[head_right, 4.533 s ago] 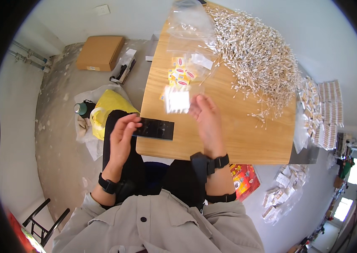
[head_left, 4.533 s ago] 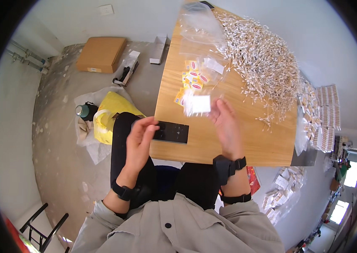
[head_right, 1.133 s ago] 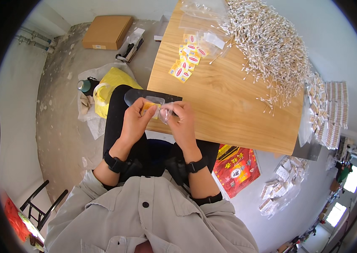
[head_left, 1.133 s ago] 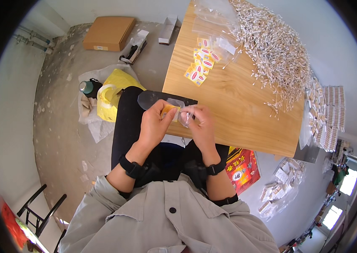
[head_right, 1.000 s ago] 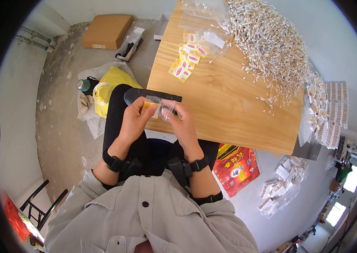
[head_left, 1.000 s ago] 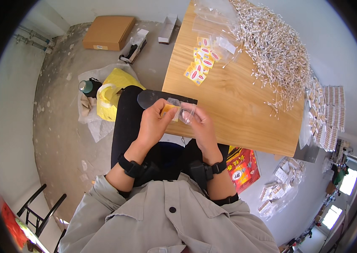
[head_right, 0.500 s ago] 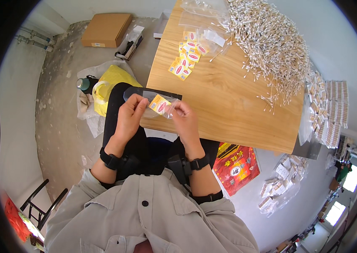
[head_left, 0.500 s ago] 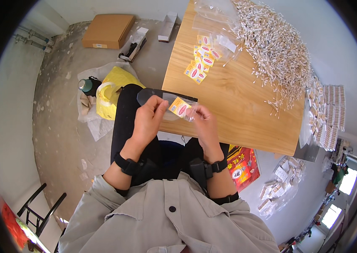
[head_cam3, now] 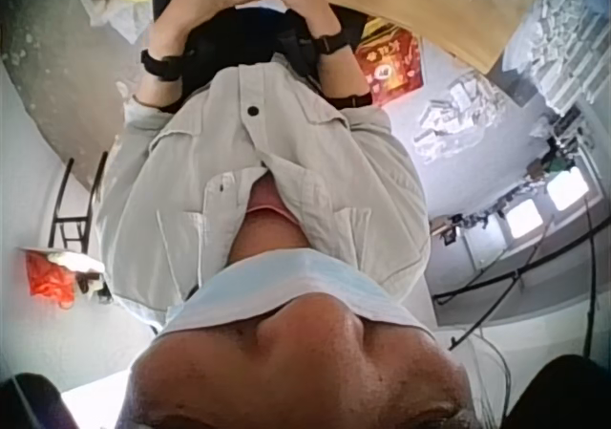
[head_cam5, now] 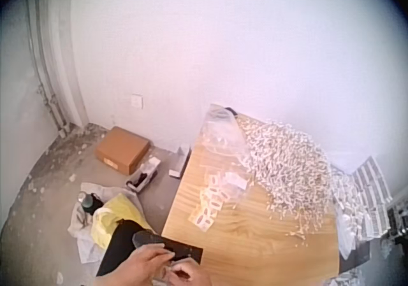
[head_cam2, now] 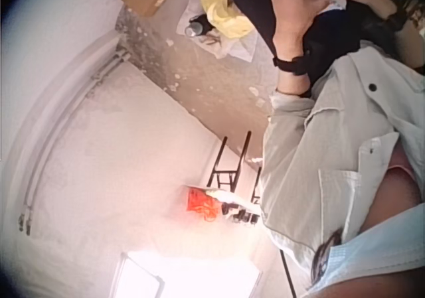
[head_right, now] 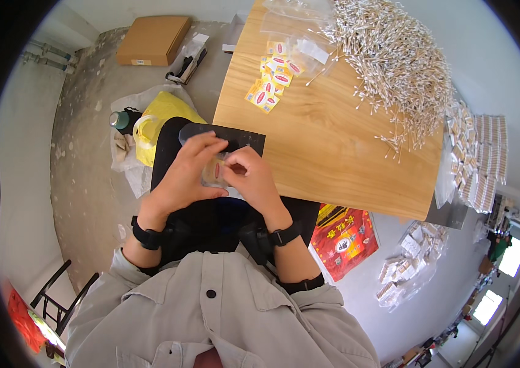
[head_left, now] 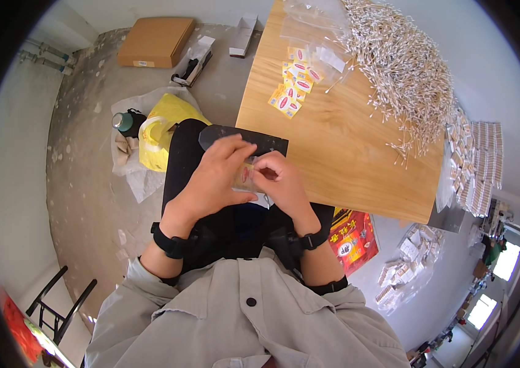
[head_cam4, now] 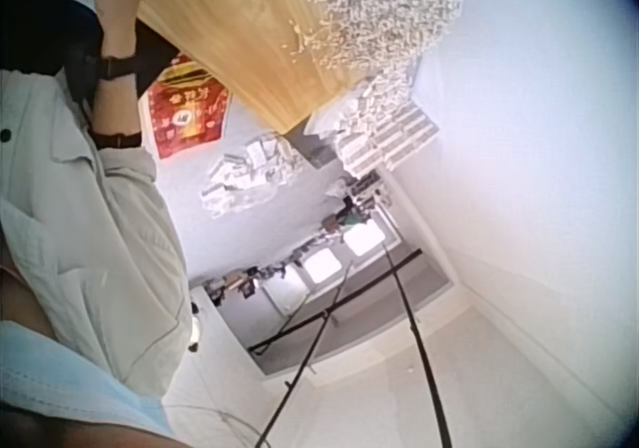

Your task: The person sits at a wooden table and packs cotton swabs into small plastic bags. They gather swabs from a large pile, align them into neat rows, and place them into clear packaging. The person then seals the bags and stacks them on the table.

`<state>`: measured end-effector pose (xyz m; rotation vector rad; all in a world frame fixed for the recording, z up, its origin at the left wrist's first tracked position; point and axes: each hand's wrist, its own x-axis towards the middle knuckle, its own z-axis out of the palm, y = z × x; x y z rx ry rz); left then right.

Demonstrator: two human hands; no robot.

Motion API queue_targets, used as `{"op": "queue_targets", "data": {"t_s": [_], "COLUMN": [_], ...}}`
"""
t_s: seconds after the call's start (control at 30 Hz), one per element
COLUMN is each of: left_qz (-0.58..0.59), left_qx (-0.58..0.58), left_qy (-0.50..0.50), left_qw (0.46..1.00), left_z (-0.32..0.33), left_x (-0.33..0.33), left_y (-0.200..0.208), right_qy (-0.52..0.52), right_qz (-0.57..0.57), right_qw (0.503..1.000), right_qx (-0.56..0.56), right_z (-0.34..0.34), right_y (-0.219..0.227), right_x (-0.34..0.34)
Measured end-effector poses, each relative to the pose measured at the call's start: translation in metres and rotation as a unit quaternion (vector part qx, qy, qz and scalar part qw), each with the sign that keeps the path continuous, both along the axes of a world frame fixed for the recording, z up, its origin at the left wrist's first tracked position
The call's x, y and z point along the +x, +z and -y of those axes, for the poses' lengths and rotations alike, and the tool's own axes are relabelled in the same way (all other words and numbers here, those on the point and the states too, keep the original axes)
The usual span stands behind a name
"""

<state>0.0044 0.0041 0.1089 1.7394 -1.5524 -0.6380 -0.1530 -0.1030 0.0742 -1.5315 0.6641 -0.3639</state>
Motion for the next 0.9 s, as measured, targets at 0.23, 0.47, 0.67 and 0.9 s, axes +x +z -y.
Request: {"op": "queue_targets", "data": {"t_s": [0.23,0.47,0.67,0.9], "left_qz": [-0.046,-0.034,-0.014,0.093], "left_qx": [0.056,0.012,0.037,0.103], "left_qy": [-0.003,0.042,0.136,0.142], "left_qw": [0.997,0.998,0.99,0.98], "left_z": [-0.003,-0.008,-0.028,-0.04], "left_x": [0.0,0.005,0.042,0.075], "left_y": [-0.001,-0.009,-0.015,-0.038], "right_qy": [-0.003,-0.018,-0.117,-0.132], "right_qz": [0.018,0.029,-0.055,-0.098], "right_qw": [0.998,0.999,0.988,0.981], "right_qx": [0.062,0.037,0.084,0.103], "right_z": [-0.004,-0.002,0.019,0.03], "right_y": [-0.006,-0.003,-0.01,-0.034], "right_x": [0.003,0.006,-0.014,-0.027]}}
